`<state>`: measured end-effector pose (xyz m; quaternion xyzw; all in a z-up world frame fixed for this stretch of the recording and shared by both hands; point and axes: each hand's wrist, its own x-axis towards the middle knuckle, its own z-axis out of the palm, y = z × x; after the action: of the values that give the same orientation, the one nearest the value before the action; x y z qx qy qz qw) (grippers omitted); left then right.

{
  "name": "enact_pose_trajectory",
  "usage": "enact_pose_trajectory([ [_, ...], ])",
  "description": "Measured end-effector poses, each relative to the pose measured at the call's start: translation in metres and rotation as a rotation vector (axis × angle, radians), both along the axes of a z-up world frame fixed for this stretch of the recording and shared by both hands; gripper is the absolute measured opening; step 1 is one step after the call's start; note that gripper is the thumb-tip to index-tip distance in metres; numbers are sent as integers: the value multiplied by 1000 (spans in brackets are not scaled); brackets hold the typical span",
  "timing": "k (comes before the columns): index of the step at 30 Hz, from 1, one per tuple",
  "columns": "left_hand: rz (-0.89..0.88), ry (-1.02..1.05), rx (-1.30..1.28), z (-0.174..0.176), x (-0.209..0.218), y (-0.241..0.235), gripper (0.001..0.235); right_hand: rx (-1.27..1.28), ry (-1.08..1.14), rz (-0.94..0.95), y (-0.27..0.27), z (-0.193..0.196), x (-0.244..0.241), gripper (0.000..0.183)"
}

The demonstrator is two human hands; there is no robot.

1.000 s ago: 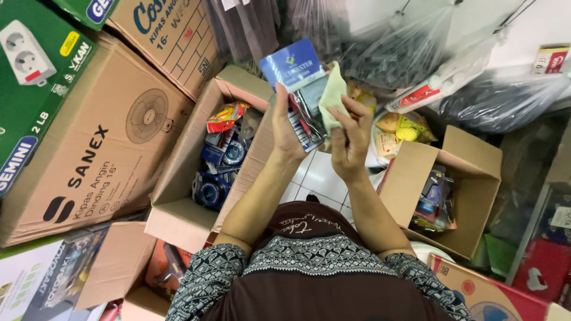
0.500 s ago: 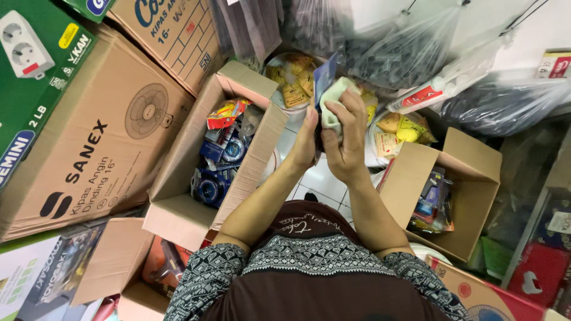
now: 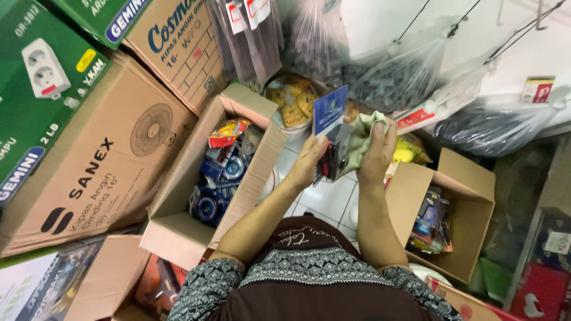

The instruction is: The person wipes a boxed digital multitester with a cloth, turns it over to wipe the back, and then hangs the package on a display hook in a store.

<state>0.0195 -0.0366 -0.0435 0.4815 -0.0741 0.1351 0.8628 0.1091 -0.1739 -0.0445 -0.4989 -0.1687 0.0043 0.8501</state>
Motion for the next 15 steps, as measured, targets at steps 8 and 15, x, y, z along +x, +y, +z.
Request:
enact_pose_trajectory([
  [8,-92,-36,6,-16,19,16,50,-199,-152,486,-27,-8,6,89],
  [15,364,-93,316,22,35,-12,45,-130,-123,199,-32,5,27,90],
])
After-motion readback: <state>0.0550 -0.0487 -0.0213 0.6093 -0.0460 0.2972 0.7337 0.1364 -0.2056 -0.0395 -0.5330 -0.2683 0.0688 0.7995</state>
